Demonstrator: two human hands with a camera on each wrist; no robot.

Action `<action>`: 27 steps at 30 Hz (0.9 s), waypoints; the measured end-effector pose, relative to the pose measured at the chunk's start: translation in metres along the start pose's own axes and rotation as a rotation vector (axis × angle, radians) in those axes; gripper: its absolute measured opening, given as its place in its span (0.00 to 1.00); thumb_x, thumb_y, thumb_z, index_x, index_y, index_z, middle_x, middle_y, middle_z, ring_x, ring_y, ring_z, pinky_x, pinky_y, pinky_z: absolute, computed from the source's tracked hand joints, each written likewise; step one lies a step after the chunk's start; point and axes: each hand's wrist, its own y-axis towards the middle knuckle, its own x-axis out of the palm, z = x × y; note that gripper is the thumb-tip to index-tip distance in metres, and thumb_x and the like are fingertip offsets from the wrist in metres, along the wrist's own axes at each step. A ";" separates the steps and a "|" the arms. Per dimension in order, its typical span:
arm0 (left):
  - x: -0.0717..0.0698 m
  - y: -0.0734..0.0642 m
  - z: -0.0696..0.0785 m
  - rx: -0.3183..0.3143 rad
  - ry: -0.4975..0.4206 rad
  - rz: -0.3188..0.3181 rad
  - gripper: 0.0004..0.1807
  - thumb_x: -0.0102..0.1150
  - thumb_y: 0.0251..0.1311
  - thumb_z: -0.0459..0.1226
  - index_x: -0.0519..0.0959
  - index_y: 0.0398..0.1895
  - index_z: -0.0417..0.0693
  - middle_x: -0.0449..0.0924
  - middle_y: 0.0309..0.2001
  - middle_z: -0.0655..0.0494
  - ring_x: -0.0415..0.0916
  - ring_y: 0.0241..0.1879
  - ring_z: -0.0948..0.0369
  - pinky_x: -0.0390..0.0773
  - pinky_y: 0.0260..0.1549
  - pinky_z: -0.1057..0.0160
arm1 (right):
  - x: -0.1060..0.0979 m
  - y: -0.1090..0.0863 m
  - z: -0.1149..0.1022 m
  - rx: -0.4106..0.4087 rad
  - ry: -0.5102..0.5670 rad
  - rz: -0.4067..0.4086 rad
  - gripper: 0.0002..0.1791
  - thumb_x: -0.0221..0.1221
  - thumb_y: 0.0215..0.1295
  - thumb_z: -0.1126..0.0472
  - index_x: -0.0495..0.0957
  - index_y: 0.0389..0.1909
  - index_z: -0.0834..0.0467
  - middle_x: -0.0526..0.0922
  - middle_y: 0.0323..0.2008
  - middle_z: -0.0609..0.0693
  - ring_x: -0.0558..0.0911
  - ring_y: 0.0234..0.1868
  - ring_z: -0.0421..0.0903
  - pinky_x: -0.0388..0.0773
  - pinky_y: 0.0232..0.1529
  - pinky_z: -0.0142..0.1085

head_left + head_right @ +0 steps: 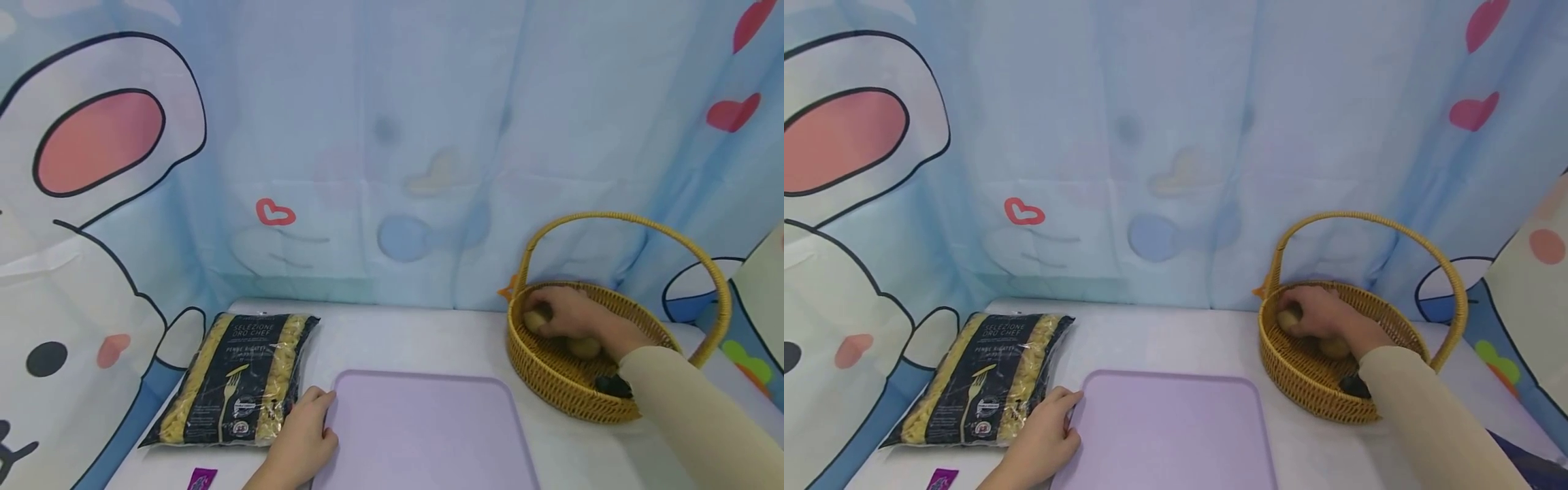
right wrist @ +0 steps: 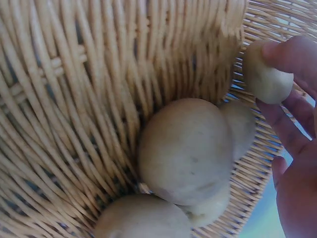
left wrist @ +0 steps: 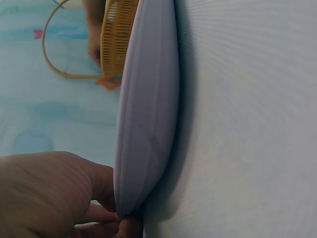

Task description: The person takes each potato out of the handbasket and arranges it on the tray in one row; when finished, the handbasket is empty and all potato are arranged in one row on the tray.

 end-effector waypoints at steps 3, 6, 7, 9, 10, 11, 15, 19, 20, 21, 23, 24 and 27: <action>0.000 0.000 0.001 0.002 -0.010 -0.003 0.26 0.58 0.43 0.25 0.77 0.52 0.26 0.75 0.40 0.50 0.71 0.34 0.62 0.76 0.33 0.59 | -0.006 -0.001 -0.003 -0.037 -0.008 0.019 0.20 0.71 0.44 0.58 0.82 0.43 0.50 0.82 0.42 0.44 0.78 0.44 0.50 0.70 0.43 0.50; -0.001 -0.001 0.003 0.006 -0.013 -0.001 0.26 0.58 0.43 0.25 0.77 0.52 0.25 0.75 0.39 0.50 0.71 0.33 0.62 0.76 0.32 0.59 | -0.015 -0.001 -0.008 -0.064 -0.005 0.031 0.20 0.71 0.44 0.60 0.83 0.43 0.51 0.82 0.42 0.45 0.78 0.45 0.50 0.72 0.44 0.48; -0.001 -0.001 0.003 0.005 -0.013 0.000 0.26 0.58 0.43 0.25 0.77 0.52 0.25 0.75 0.39 0.50 0.71 0.33 0.62 0.75 0.32 0.60 | -0.018 -0.001 -0.010 -0.063 -0.009 0.034 0.20 0.70 0.44 0.61 0.83 0.43 0.51 0.82 0.42 0.45 0.78 0.45 0.50 0.72 0.44 0.47; -0.001 -0.001 0.004 0.005 -0.012 -0.001 0.26 0.58 0.43 0.25 0.77 0.52 0.25 0.75 0.39 0.50 0.70 0.33 0.62 0.75 0.32 0.60 | -0.023 -0.002 -0.013 -0.062 -0.009 0.033 0.20 0.70 0.44 0.61 0.83 0.43 0.51 0.82 0.43 0.45 0.78 0.45 0.50 0.72 0.44 0.47; -0.001 -0.001 0.004 0.006 -0.014 -0.002 0.26 0.58 0.43 0.25 0.77 0.52 0.25 0.75 0.39 0.50 0.70 0.32 0.62 0.75 0.31 0.60 | -0.026 -0.002 -0.015 -0.065 -0.011 0.035 0.20 0.70 0.44 0.61 0.83 0.43 0.51 0.82 0.43 0.46 0.78 0.45 0.51 0.73 0.43 0.47; -0.002 -0.001 0.003 0.007 -0.017 -0.004 0.26 0.58 0.43 0.25 0.77 0.52 0.25 0.75 0.39 0.50 0.69 0.32 0.62 0.74 0.31 0.60 | -0.028 -0.003 -0.017 -0.062 -0.017 0.037 0.20 0.70 0.44 0.61 0.83 0.43 0.52 0.82 0.43 0.46 0.78 0.45 0.51 0.73 0.44 0.47; -0.001 0.000 0.001 0.010 -0.019 -0.008 0.27 0.58 0.42 0.25 0.77 0.52 0.24 0.74 0.39 0.49 0.68 0.31 0.62 0.73 0.30 0.61 | -0.035 -0.008 -0.024 -0.072 -0.026 0.068 0.21 0.69 0.42 0.60 0.82 0.43 0.53 0.82 0.45 0.49 0.78 0.46 0.52 0.73 0.45 0.48; 0.001 -0.002 -0.003 -0.006 -0.004 -0.023 0.27 0.59 0.42 0.26 0.76 0.52 0.23 0.74 0.39 0.50 0.70 0.33 0.61 0.75 0.32 0.58 | -0.038 -0.015 -0.030 -0.134 -0.042 0.114 0.21 0.70 0.42 0.60 0.82 0.42 0.52 0.81 0.44 0.47 0.78 0.45 0.50 0.73 0.44 0.47; 0.001 -0.002 -0.003 -0.013 0.000 -0.027 0.27 0.59 0.42 0.26 0.76 0.52 0.24 0.73 0.39 0.50 0.70 0.33 0.61 0.76 0.33 0.57 | -0.038 -0.017 -0.031 -0.151 -0.046 0.123 0.21 0.70 0.42 0.60 0.82 0.42 0.51 0.81 0.43 0.45 0.78 0.44 0.48 0.73 0.44 0.46; 0.001 -0.003 -0.003 -0.019 0.001 -0.030 0.27 0.59 0.42 0.26 0.76 0.52 0.24 0.73 0.39 0.50 0.72 0.34 0.60 0.77 0.34 0.56 | -0.038 -0.019 -0.032 -0.166 -0.052 0.133 0.21 0.70 0.42 0.59 0.82 0.42 0.50 0.81 0.43 0.44 0.78 0.43 0.46 0.73 0.43 0.45; 0.002 -0.002 -0.002 -0.022 -0.003 -0.031 0.27 0.59 0.41 0.26 0.76 0.51 0.24 0.74 0.40 0.50 0.73 0.36 0.58 0.77 0.35 0.54 | -0.039 -0.023 -0.034 -0.191 -0.066 0.151 0.21 0.70 0.42 0.59 0.81 0.42 0.49 0.80 0.41 0.41 0.77 0.42 0.43 0.74 0.41 0.43; 0.002 -0.002 -0.002 -0.021 -0.007 -0.029 0.27 0.59 0.41 0.26 0.77 0.51 0.24 0.74 0.40 0.49 0.74 0.37 0.57 0.78 0.36 0.53 | -0.040 -0.026 -0.035 -0.198 -0.070 0.158 0.21 0.70 0.42 0.59 0.81 0.42 0.48 0.80 0.41 0.40 0.77 0.41 0.42 0.74 0.40 0.42; 0.002 -0.001 0.000 -0.008 -0.011 -0.019 0.28 0.59 0.41 0.26 0.77 0.51 0.24 0.74 0.40 0.49 0.75 0.38 0.56 0.77 0.38 0.52 | -0.043 -0.033 -0.040 -0.208 -0.080 0.184 0.21 0.70 0.42 0.59 0.81 0.42 0.47 0.79 0.41 0.39 0.77 0.41 0.41 0.74 0.40 0.41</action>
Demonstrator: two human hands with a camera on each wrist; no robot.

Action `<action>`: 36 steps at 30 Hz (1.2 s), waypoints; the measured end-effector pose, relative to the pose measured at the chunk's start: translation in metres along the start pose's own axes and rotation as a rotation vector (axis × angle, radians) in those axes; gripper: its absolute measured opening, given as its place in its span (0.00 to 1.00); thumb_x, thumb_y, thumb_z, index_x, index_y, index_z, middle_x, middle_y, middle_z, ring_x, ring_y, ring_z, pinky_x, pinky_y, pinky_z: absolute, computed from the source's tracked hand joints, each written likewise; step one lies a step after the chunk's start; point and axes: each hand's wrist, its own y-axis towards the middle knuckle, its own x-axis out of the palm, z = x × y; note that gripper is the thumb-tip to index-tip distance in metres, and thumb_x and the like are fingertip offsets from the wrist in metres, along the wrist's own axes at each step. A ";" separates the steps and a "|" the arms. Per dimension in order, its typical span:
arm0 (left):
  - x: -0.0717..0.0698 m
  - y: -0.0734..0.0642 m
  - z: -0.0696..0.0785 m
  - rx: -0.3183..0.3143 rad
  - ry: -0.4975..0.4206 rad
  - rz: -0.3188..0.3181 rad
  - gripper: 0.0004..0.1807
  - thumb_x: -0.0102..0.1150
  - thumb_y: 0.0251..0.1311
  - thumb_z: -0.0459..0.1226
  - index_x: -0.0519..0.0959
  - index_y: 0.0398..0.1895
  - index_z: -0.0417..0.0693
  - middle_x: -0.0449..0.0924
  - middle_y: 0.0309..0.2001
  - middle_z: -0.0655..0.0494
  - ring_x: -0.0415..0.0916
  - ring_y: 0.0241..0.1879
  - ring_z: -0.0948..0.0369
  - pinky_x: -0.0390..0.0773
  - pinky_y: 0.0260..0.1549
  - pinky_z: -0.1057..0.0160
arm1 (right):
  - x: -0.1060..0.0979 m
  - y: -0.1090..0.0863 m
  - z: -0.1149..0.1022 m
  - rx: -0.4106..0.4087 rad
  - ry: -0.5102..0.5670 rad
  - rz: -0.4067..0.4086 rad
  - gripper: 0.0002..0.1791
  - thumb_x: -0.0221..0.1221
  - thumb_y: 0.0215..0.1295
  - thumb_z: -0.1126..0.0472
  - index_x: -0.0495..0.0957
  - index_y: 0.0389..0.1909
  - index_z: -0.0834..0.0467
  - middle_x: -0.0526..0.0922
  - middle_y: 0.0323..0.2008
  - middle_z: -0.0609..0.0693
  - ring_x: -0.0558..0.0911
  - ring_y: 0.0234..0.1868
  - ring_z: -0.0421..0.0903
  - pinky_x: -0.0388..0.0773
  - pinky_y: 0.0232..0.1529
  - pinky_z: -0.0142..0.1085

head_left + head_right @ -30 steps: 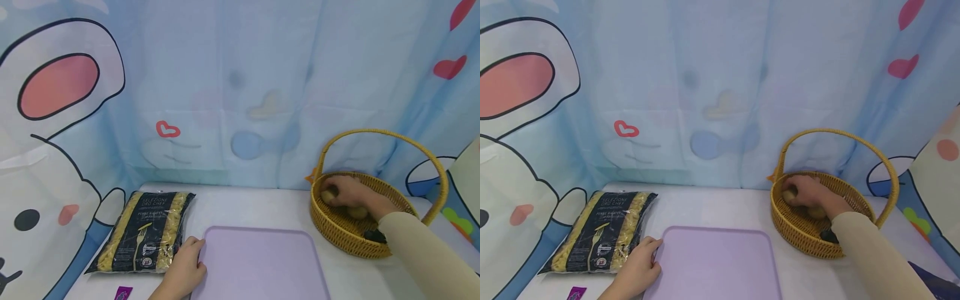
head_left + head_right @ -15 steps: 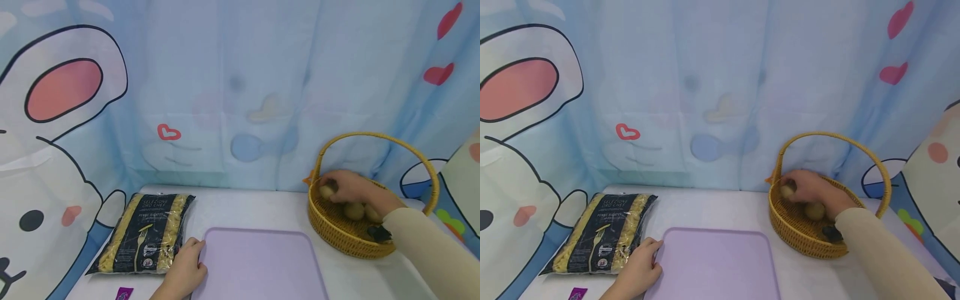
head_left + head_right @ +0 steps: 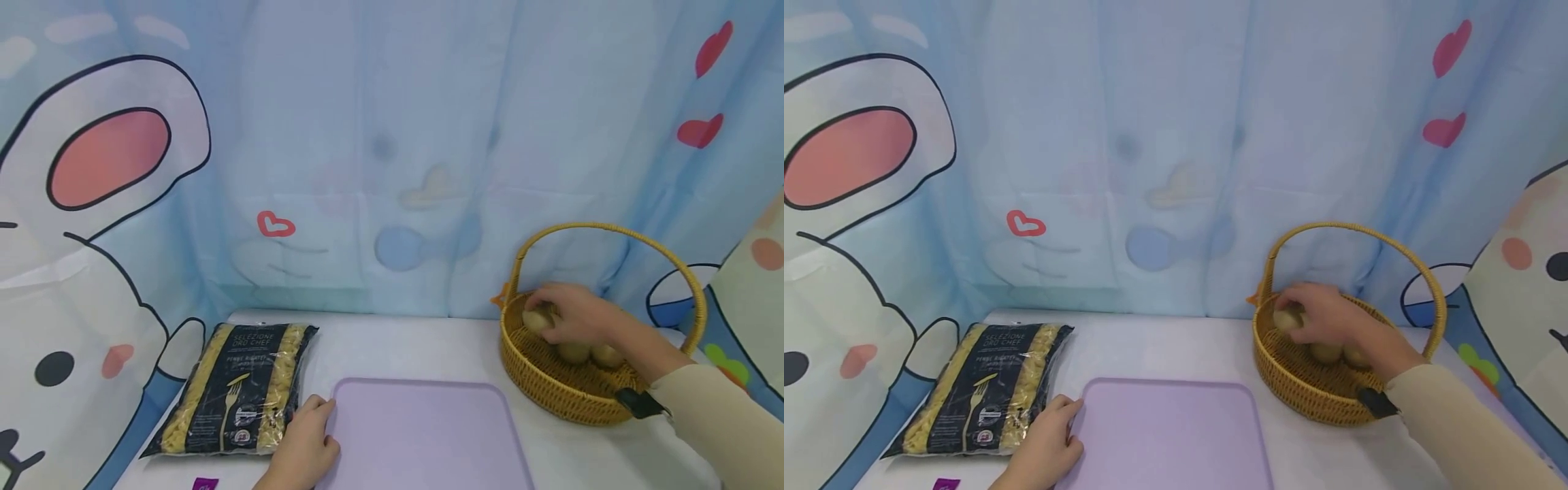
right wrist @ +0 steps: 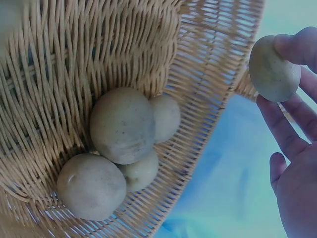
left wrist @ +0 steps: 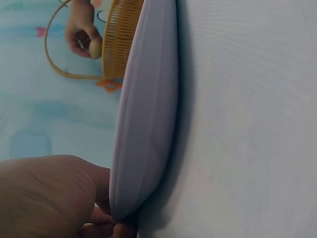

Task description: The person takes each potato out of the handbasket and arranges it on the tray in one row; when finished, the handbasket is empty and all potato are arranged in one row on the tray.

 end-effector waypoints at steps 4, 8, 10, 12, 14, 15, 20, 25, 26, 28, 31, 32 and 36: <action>0.002 -0.001 0.000 0.021 0.010 0.021 0.28 0.58 0.41 0.27 0.77 0.51 0.24 0.74 0.40 0.50 0.74 0.37 0.58 0.77 0.37 0.53 | -0.007 -0.005 -0.012 0.008 0.021 0.015 0.22 0.72 0.44 0.59 0.80 0.44 0.46 0.78 0.43 0.39 0.77 0.42 0.40 0.75 0.40 0.40; 0.003 -0.001 -0.001 0.048 0.026 0.049 0.27 0.57 0.41 0.26 0.77 0.51 0.24 0.74 0.39 0.50 0.74 0.37 0.58 0.76 0.35 0.56 | -0.014 -0.008 -0.028 0.023 0.062 0.037 0.22 0.72 0.47 0.57 0.79 0.45 0.45 0.78 0.44 0.39 0.75 0.40 0.39 0.74 0.37 0.38; 0.003 -0.001 -0.002 0.058 0.031 0.059 0.27 0.56 0.41 0.26 0.77 0.51 0.24 0.74 0.39 0.49 0.73 0.37 0.59 0.76 0.34 0.57 | -0.016 -0.008 -0.036 0.019 0.074 0.054 0.22 0.72 0.47 0.57 0.79 0.46 0.44 0.78 0.44 0.38 0.75 0.39 0.39 0.73 0.35 0.37; 0.003 0.000 -0.002 0.064 0.032 0.063 0.26 0.56 0.41 0.26 0.77 0.50 0.24 0.74 0.39 0.49 0.73 0.36 0.59 0.75 0.34 0.57 | -0.017 -0.008 -0.044 0.006 0.085 0.073 0.22 0.73 0.47 0.57 0.79 0.46 0.45 0.77 0.45 0.38 0.75 0.39 0.39 0.73 0.34 0.36; 0.003 0.000 -0.001 0.062 0.033 0.063 0.26 0.56 0.41 0.26 0.77 0.50 0.24 0.74 0.39 0.49 0.73 0.36 0.59 0.75 0.34 0.57 | -0.016 -0.007 -0.051 -0.022 0.096 0.089 0.22 0.73 0.47 0.59 0.80 0.46 0.46 0.77 0.45 0.38 0.75 0.40 0.39 0.72 0.35 0.37; 0.003 0.000 -0.001 0.058 0.031 0.060 0.26 0.56 0.41 0.26 0.77 0.50 0.24 0.74 0.39 0.49 0.73 0.36 0.59 0.75 0.34 0.56 | -0.015 -0.006 -0.054 -0.038 0.101 0.097 0.22 0.73 0.47 0.59 0.80 0.46 0.46 0.77 0.45 0.38 0.75 0.40 0.39 0.72 0.35 0.37; 0.003 -0.002 0.000 0.039 0.016 0.051 0.27 0.57 0.41 0.26 0.77 0.51 0.24 0.74 0.39 0.49 0.73 0.35 0.60 0.76 0.33 0.57 | -0.006 0.000 -0.074 -0.045 0.129 0.083 0.22 0.72 0.48 0.58 0.79 0.47 0.46 0.77 0.47 0.37 0.75 0.45 0.39 0.74 0.40 0.40; 0.004 -0.001 -0.001 0.026 0.009 0.037 0.27 0.58 0.40 0.26 0.77 0.50 0.24 0.74 0.38 0.51 0.70 0.33 0.62 0.75 0.33 0.57 | 0.004 0.011 -0.094 -0.084 0.177 0.069 0.22 0.70 0.50 0.60 0.78 0.47 0.44 0.77 0.48 0.37 0.76 0.49 0.41 0.72 0.46 0.47; 0.004 -0.001 -0.002 0.025 0.010 0.036 0.27 0.58 0.40 0.27 0.77 0.50 0.24 0.74 0.38 0.51 0.70 0.33 0.62 0.76 0.33 0.57 | 0.005 0.013 -0.098 -0.105 0.193 0.073 0.22 0.69 0.50 0.61 0.79 0.47 0.45 0.77 0.47 0.36 0.76 0.49 0.41 0.72 0.46 0.47; 0.004 -0.001 -0.002 0.026 0.010 0.035 0.27 0.58 0.40 0.27 0.77 0.50 0.24 0.74 0.39 0.51 0.71 0.34 0.61 0.76 0.33 0.57 | 0.007 0.019 -0.105 -0.137 0.215 0.074 0.21 0.70 0.50 0.61 0.79 0.47 0.45 0.77 0.46 0.36 0.76 0.47 0.39 0.71 0.44 0.47; 0.005 -0.001 -0.003 0.030 0.008 0.039 0.27 0.58 0.41 0.26 0.77 0.51 0.24 0.74 0.39 0.51 0.72 0.35 0.61 0.75 0.33 0.57 | 0.012 0.026 -0.115 -0.166 0.231 0.078 0.22 0.70 0.49 0.60 0.78 0.46 0.46 0.77 0.45 0.35 0.75 0.44 0.37 0.71 0.42 0.45; 0.005 -0.001 -0.003 0.031 0.008 0.040 0.27 0.58 0.41 0.26 0.77 0.51 0.24 0.73 0.39 0.50 0.72 0.35 0.61 0.75 0.32 0.58 | 0.014 0.029 -0.118 -0.170 0.234 0.079 0.22 0.71 0.48 0.60 0.78 0.46 0.46 0.77 0.45 0.35 0.74 0.44 0.36 0.70 0.43 0.45; 0.006 -0.002 -0.003 0.038 -0.001 0.046 0.27 0.57 0.41 0.25 0.77 0.51 0.24 0.73 0.39 0.50 0.72 0.35 0.60 0.75 0.33 0.57 | 0.023 0.038 -0.131 -0.179 0.265 0.076 0.22 0.71 0.47 0.58 0.78 0.45 0.45 0.77 0.43 0.34 0.74 0.43 0.35 0.68 0.45 0.44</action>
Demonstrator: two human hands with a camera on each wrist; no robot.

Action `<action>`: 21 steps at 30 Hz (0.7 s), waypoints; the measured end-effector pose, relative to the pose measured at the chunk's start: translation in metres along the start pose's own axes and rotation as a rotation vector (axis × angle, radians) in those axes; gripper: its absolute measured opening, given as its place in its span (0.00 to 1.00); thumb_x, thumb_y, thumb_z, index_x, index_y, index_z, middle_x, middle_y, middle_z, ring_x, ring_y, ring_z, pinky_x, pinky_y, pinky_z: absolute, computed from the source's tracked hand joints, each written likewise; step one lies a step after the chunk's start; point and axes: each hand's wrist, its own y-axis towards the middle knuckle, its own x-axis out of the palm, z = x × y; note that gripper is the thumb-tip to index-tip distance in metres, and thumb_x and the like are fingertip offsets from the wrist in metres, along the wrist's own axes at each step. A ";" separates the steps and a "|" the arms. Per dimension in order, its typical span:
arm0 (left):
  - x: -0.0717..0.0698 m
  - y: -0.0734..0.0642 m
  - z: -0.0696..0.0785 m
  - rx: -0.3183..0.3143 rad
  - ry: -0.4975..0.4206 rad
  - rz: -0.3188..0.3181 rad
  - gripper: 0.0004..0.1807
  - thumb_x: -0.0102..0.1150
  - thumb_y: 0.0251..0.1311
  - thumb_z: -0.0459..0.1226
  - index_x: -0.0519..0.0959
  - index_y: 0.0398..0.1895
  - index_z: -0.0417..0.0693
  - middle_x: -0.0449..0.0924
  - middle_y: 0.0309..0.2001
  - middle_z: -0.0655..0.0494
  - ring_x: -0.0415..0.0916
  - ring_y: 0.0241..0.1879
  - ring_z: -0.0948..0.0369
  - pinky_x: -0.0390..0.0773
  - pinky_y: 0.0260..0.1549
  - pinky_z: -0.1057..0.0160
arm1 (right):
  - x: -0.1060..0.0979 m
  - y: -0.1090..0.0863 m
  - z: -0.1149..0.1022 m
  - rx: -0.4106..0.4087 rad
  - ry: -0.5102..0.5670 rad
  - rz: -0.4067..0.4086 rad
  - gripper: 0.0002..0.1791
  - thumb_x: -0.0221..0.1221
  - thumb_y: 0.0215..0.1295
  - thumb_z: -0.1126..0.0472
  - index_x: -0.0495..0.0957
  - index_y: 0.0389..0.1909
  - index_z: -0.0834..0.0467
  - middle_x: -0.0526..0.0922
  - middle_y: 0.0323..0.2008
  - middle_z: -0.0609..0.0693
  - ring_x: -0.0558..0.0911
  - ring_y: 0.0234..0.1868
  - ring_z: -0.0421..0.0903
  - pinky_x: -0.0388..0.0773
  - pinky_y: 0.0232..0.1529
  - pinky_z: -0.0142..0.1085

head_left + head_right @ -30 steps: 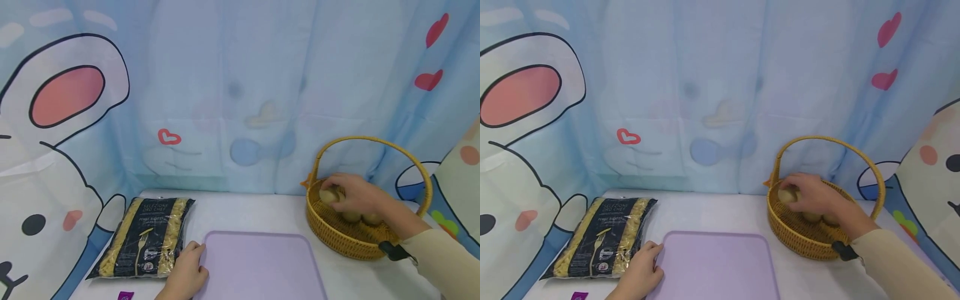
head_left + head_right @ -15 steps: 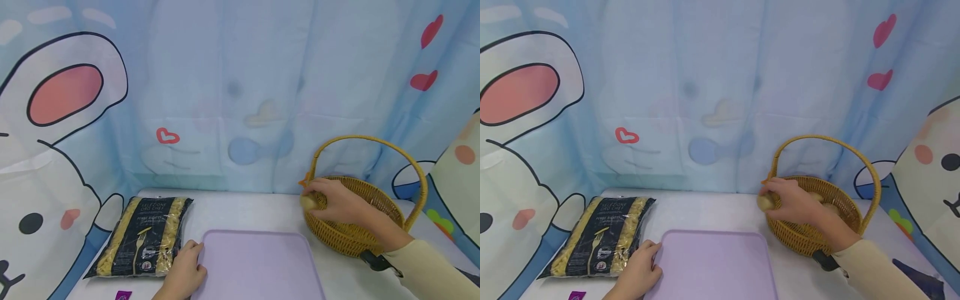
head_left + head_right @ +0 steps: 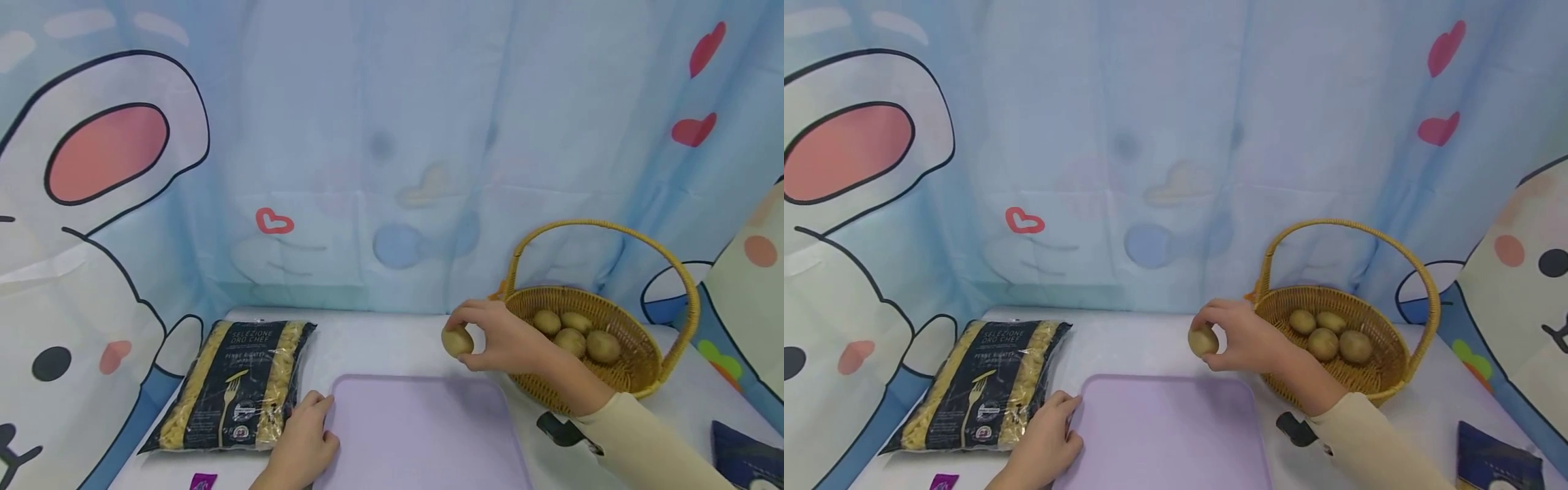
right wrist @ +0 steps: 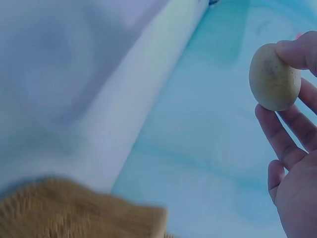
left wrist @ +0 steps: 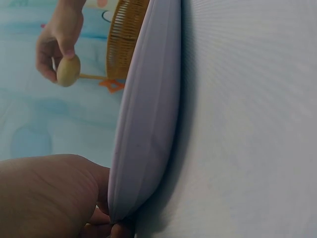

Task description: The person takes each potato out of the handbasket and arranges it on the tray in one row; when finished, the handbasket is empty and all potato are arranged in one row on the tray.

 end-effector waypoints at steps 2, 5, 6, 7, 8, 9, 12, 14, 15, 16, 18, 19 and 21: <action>0.000 0.000 0.000 0.001 0.001 0.002 0.27 0.56 0.41 0.25 0.77 0.51 0.24 0.73 0.39 0.49 0.72 0.35 0.60 0.75 0.34 0.55 | 0.008 0.006 -0.003 -0.023 0.022 0.001 0.22 0.71 0.46 0.59 0.78 0.44 0.46 0.77 0.42 0.35 0.74 0.42 0.36 0.69 0.44 0.42; -0.001 0.000 -0.001 0.004 -0.001 0.003 0.27 0.56 0.41 0.25 0.77 0.51 0.24 0.74 0.39 0.49 0.73 0.35 0.60 0.76 0.35 0.55 | 0.020 0.012 -0.007 -0.057 0.032 0.002 0.22 0.71 0.45 0.60 0.78 0.44 0.47 0.77 0.42 0.36 0.75 0.41 0.36 0.72 0.41 0.38; -0.001 0.000 -0.001 0.003 0.000 0.004 0.27 0.56 0.41 0.25 0.77 0.51 0.24 0.74 0.39 0.49 0.73 0.35 0.60 0.76 0.35 0.55 | 0.024 0.014 -0.008 -0.067 0.031 0.000 0.22 0.71 0.45 0.60 0.78 0.44 0.48 0.77 0.42 0.36 0.75 0.41 0.36 0.73 0.41 0.37; -0.001 0.000 -0.001 0.001 0.000 0.003 0.27 0.57 0.41 0.25 0.77 0.51 0.24 0.74 0.39 0.49 0.73 0.35 0.60 0.76 0.34 0.55 | 0.028 0.016 -0.009 -0.070 0.035 -0.003 0.22 0.71 0.45 0.60 0.78 0.44 0.48 0.77 0.43 0.37 0.75 0.41 0.36 0.74 0.40 0.36; -0.001 0.000 0.000 0.000 0.000 0.003 0.27 0.57 0.41 0.25 0.77 0.51 0.24 0.74 0.39 0.49 0.73 0.35 0.60 0.76 0.34 0.55 | 0.031 0.017 -0.010 -0.071 0.034 -0.003 0.22 0.71 0.45 0.60 0.78 0.44 0.48 0.77 0.43 0.36 0.75 0.41 0.36 0.74 0.40 0.36; -0.001 0.000 0.000 -0.001 0.001 0.001 0.27 0.57 0.41 0.25 0.77 0.51 0.24 0.74 0.39 0.49 0.73 0.35 0.60 0.76 0.34 0.56 | 0.035 0.018 -0.012 -0.070 0.035 -0.005 0.22 0.71 0.45 0.59 0.78 0.44 0.48 0.77 0.43 0.36 0.75 0.42 0.36 0.74 0.40 0.36; -0.002 0.001 0.000 -0.008 0.001 -0.005 0.27 0.57 0.41 0.26 0.77 0.51 0.24 0.74 0.39 0.50 0.72 0.35 0.60 0.76 0.34 0.56 | 0.044 0.022 -0.016 -0.067 0.046 -0.007 0.22 0.71 0.45 0.59 0.78 0.44 0.47 0.77 0.43 0.36 0.76 0.42 0.36 0.74 0.41 0.37; -0.002 0.001 0.000 -0.009 0.000 -0.006 0.27 0.57 0.41 0.26 0.77 0.51 0.24 0.74 0.38 0.50 0.72 0.34 0.60 0.75 0.33 0.56 | 0.050 0.024 -0.018 -0.063 0.048 -0.005 0.21 0.71 0.45 0.58 0.78 0.44 0.47 0.77 0.43 0.35 0.76 0.43 0.35 0.73 0.43 0.39; -0.002 0.001 0.001 -0.009 -0.001 -0.006 0.27 0.57 0.41 0.26 0.77 0.51 0.24 0.74 0.38 0.50 0.72 0.34 0.61 0.75 0.33 0.56 | 0.052 0.025 -0.019 -0.063 0.051 -0.005 0.21 0.71 0.45 0.58 0.78 0.43 0.46 0.77 0.43 0.35 0.76 0.43 0.35 0.72 0.44 0.40; -0.002 0.001 0.001 -0.010 -0.003 -0.005 0.27 0.58 0.41 0.26 0.77 0.51 0.24 0.74 0.38 0.50 0.72 0.34 0.61 0.75 0.33 0.57 | 0.055 0.026 -0.020 -0.064 0.055 -0.004 0.21 0.71 0.45 0.59 0.78 0.43 0.46 0.77 0.43 0.35 0.76 0.43 0.35 0.70 0.44 0.41; -0.002 0.001 0.001 -0.009 -0.001 -0.001 0.27 0.58 0.41 0.26 0.77 0.51 0.24 0.74 0.38 0.50 0.71 0.34 0.61 0.75 0.32 0.58 | 0.059 0.027 -0.022 -0.065 0.064 -0.006 0.21 0.70 0.45 0.59 0.78 0.43 0.46 0.77 0.42 0.34 0.75 0.44 0.34 0.67 0.45 0.44; -0.002 0.001 0.001 -0.010 -0.001 -0.001 0.27 0.58 0.41 0.26 0.77 0.51 0.24 0.74 0.38 0.50 0.71 0.33 0.61 0.75 0.31 0.58 | 0.062 0.029 -0.023 -0.065 0.067 -0.007 0.21 0.70 0.45 0.59 0.78 0.43 0.46 0.77 0.42 0.34 0.75 0.44 0.34 0.66 0.45 0.45; -0.002 0.001 0.001 -0.013 0.001 0.001 0.27 0.58 0.40 0.26 0.77 0.51 0.25 0.74 0.38 0.50 0.71 0.33 0.61 0.75 0.31 0.59 | 0.066 0.031 -0.025 -0.067 0.079 -0.009 0.21 0.70 0.45 0.59 0.78 0.43 0.46 0.78 0.42 0.34 0.75 0.44 0.33 0.65 0.45 0.45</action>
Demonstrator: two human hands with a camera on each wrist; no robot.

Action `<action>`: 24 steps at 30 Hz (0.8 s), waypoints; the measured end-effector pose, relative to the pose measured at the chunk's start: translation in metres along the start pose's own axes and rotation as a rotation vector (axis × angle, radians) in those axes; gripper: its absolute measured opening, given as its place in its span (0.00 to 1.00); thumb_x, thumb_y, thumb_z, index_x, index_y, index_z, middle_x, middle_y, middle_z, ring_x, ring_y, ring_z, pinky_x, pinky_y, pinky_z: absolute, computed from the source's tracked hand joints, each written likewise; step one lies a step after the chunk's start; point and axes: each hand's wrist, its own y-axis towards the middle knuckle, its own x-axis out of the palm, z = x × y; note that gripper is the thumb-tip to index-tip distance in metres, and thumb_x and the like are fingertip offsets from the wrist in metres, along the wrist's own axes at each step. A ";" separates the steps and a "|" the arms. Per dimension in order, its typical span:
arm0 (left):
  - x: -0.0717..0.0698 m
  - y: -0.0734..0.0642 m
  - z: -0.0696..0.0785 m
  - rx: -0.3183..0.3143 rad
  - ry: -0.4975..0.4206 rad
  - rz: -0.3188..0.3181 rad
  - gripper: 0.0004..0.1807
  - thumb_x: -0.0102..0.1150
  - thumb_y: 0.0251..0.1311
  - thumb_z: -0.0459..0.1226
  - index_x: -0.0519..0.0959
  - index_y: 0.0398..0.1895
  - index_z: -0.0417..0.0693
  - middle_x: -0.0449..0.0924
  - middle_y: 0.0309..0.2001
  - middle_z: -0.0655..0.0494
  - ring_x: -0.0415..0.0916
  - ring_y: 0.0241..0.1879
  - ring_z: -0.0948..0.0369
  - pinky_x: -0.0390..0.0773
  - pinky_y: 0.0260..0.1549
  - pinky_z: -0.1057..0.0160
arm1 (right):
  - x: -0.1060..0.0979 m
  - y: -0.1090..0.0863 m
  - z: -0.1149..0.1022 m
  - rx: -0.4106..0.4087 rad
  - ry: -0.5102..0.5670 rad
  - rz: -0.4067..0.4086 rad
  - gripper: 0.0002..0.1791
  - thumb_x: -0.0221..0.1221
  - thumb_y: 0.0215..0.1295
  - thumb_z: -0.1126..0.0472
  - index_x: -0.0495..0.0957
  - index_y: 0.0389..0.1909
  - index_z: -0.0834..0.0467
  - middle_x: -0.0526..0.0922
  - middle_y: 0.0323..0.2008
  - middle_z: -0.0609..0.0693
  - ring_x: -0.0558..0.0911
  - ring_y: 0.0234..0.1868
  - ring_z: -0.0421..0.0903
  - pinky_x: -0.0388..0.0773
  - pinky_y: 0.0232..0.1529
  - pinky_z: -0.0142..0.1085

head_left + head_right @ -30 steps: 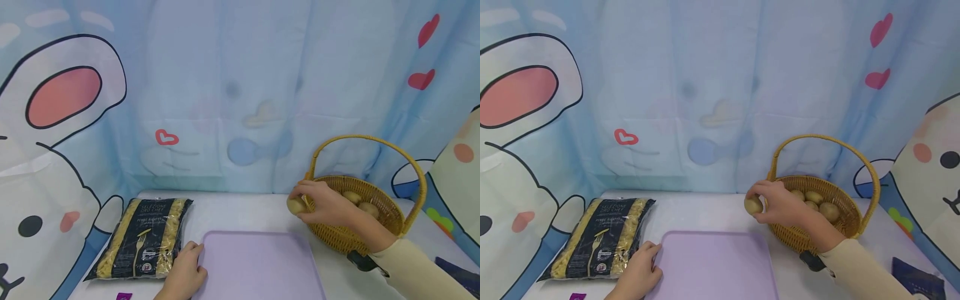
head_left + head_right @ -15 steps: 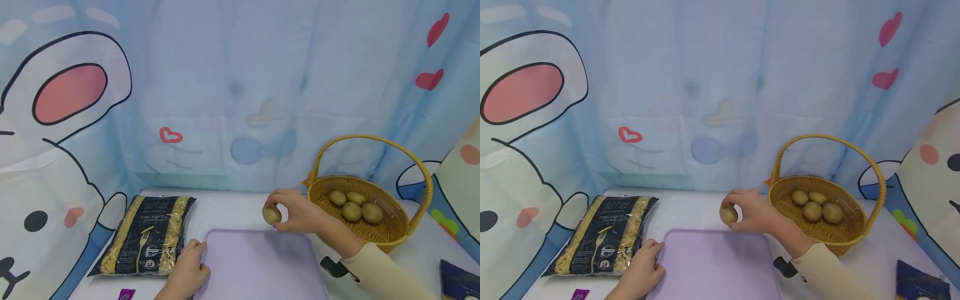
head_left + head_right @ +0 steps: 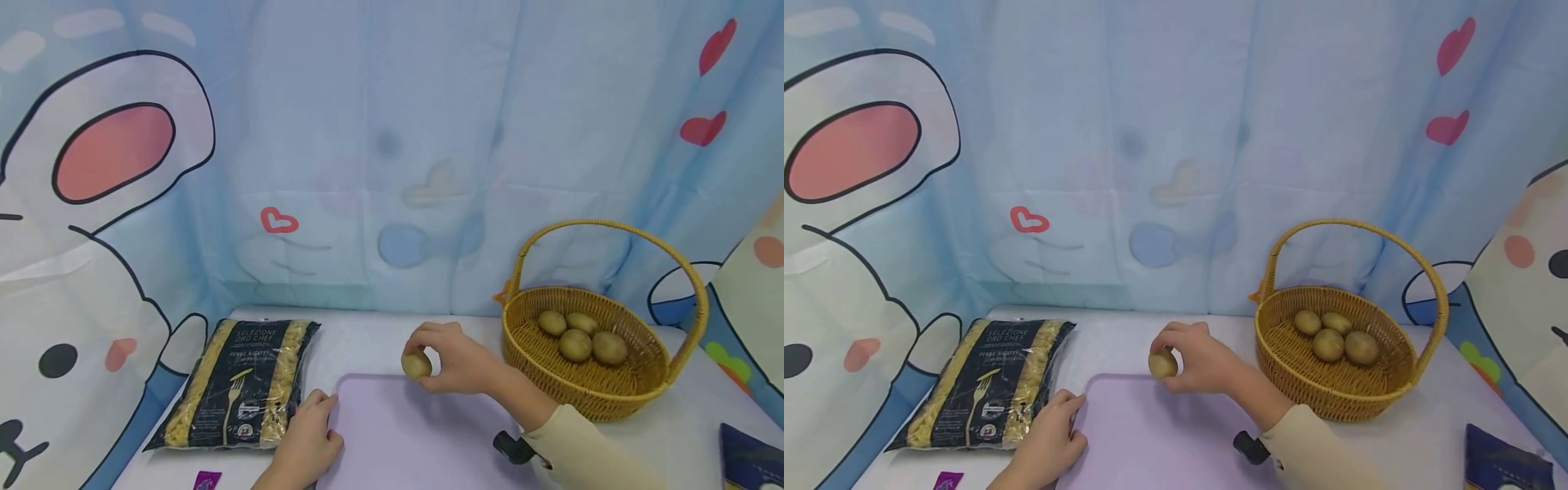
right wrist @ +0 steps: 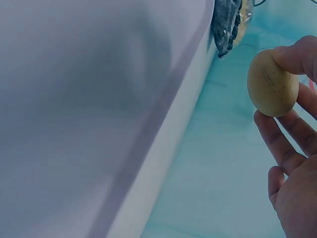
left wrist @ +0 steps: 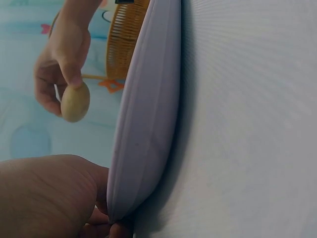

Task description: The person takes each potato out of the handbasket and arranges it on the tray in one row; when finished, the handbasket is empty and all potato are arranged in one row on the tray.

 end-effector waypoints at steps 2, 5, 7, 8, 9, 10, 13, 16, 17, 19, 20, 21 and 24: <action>0.000 0.000 0.000 0.001 0.001 0.003 0.27 0.58 0.40 0.26 0.77 0.51 0.25 0.74 0.38 0.50 0.71 0.33 0.61 0.75 0.31 0.59 | 0.004 0.002 -0.001 0.008 0.003 -0.002 0.21 0.71 0.45 0.58 0.78 0.42 0.46 0.77 0.42 0.34 0.75 0.44 0.33 0.63 0.45 0.46; 0.000 0.000 0.000 0.004 0.002 0.007 0.27 0.58 0.40 0.26 0.77 0.51 0.24 0.74 0.38 0.50 0.71 0.33 0.61 0.75 0.31 0.59 | 0.010 0.006 -0.004 0.028 0.011 -0.006 0.21 0.71 0.44 0.58 0.78 0.42 0.46 0.77 0.42 0.34 0.75 0.43 0.33 0.63 0.46 0.47; 0.001 0.000 0.000 0.006 0.001 0.009 0.27 0.57 0.40 0.26 0.77 0.51 0.24 0.74 0.38 0.50 0.71 0.33 0.61 0.75 0.31 0.59 | 0.015 0.009 -0.006 0.039 0.020 -0.010 0.21 0.71 0.44 0.58 0.78 0.42 0.46 0.77 0.41 0.34 0.75 0.43 0.32 0.63 0.47 0.47; 0.001 0.000 0.000 0.005 0.002 0.008 0.27 0.57 0.40 0.25 0.77 0.51 0.24 0.74 0.38 0.50 0.71 0.33 0.61 0.75 0.32 0.59 | 0.017 0.010 -0.007 0.047 0.027 -0.013 0.21 0.71 0.44 0.58 0.78 0.41 0.46 0.77 0.41 0.34 0.75 0.43 0.32 0.63 0.47 0.47; 0.001 0.000 0.000 0.003 0.004 0.009 0.27 0.57 0.40 0.26 0.77 0.51 0.24 0.74 0.38 0.50 0.71 0.33 0.61 0.75 0.31 0.59 | 0.019 0.011 -0.009 0.053 0.033 -0.016 0.21 0.71 0.44 0.58 0.78 0.41 0.46 0.77 0.41 0.34 0.75 0.43 0.32 0.62 0.47 0.47; 0.001 0.000 0.000 0.003 0.002 0.009 0.27 0.58 0.40 0.26 0.77 0.51 0.24 0.74 0.38 0.50 0.71 0.33 0.61 0.75 0.31 0.59 | 0.022 0.013 -0.010 0.056 0.037 -0.020 0.20 0.71 0.44 0.58 0.78 0.41 0.46 0.77 0.41 0.34 0.75 0.43 0.32 0.62 0.47 0.48; 0.001 0.000 -0.001 0.000 -0.002 0.004 0.27 0.58 0.40 0.26 0.77 0.51 0.24 0.73 0.38 0.50 0.71 0.33 0.61 0.75 0.31 0.59 | 0.032 0.018 -0.013 0.078 0.044 -0.038 0.20 0.71 0.44 0.58 0.78 0.41 0.45 0.76 0.41 0.34 0.74 0.43 0.32 0.61 0.46 0.47; 0.000 0.000 -0.001 -0.002 -0.003 0.000 0.27 0.58 0.41 0.26 0.77 0.51 0.24 0.73 0.38 0.51 0.70 0.33 0.62 0.74 0.30 0.60 | 0.042 0.024 -0.017 0.092 0.045 -0.060 0.20 0.71 0.44 0.57 0.78 0.41 0.45 0.76 0.42 0.34 0.74 0.43 0.32 0.61 0.45 0.47; 0.000 -0.001 -0.001 0.000 -0.002 0.002 0.27 0.58 0.41 0.26 0.77 0.51 0.24 0.73 0.38 0.51 0.70 0.33 0.62 0.74 0.31 0.60 | 0.045 0.026 -0.019 0.099 0.050 -0.069 0.20 0.71 0.44 0.57 0.78 0.41 0.45 0.76 0.41 0.34 0.74 0.43 0.32 0.61 0.45 0.46; 0.000 -0.001 -0.001 0.006 0.000 0.007 0.27 0.57 0.41 0.26 0.77 0.51 0.24 0.73 0.37 0.52 0.70 0.33 0.62 0.74 0.31 0.60 | 0.051 0.029 -0.021 0.105 0.059 -0.084 0.20 0.71 0.43 0.57 0.78 0.40 0.45 0.76 0.41 0.34 0.75 0.43 0.32 0.61 0.45 0.45; 0.000 -0.001 0.000 0.009 0.001 0.009 0.27 0.57 0.41 0.26 0.77 0.51 0.24 0.73 0.37 0.52 0.70 0.32 0.62 0.74 0.31 0.60 | 0.054 0.031 -0.022 0.108 0.063 -0.091 0.20 0.71 0.43 0.57 0.78 0.40 0.46 0.76 0.41 0.35 0.75 0.43 0.33 0.61 0.45 0.45; 0.000 -0.001 0.000 0.012 0.003 0.010 0.27 0.57 0.41 0.26 0.77 0.51 0.24 0.73 0.37 0.52 0.70 0.33 0.62 0.74 0.31 0.60 | 0.057 0.032 -0.023 0.111 0.066 -0.096 0.20 0.71 0.43 0.57 0.78 0.40 0.46 0.76 0.41 0.35 0.75 0.43 0.33 0.61 0.45 0.44; -0.001 0.000 0.001 0.015 0.003 0.008 0.27 0.57 0.42 0.26 0.77 0.52 0.25 0.73 0.38 0.52 0.71 0.33 0.62 0.75 0.31 0.60 | 0.064 0.035 -0.025 0.119 0.072 -0.110 0.20 0.71 0.43 0.56 0.78 0.40 0.46 0.77 0.40 0.35 0.75 0.43 0.34 0.61 0.44 0.42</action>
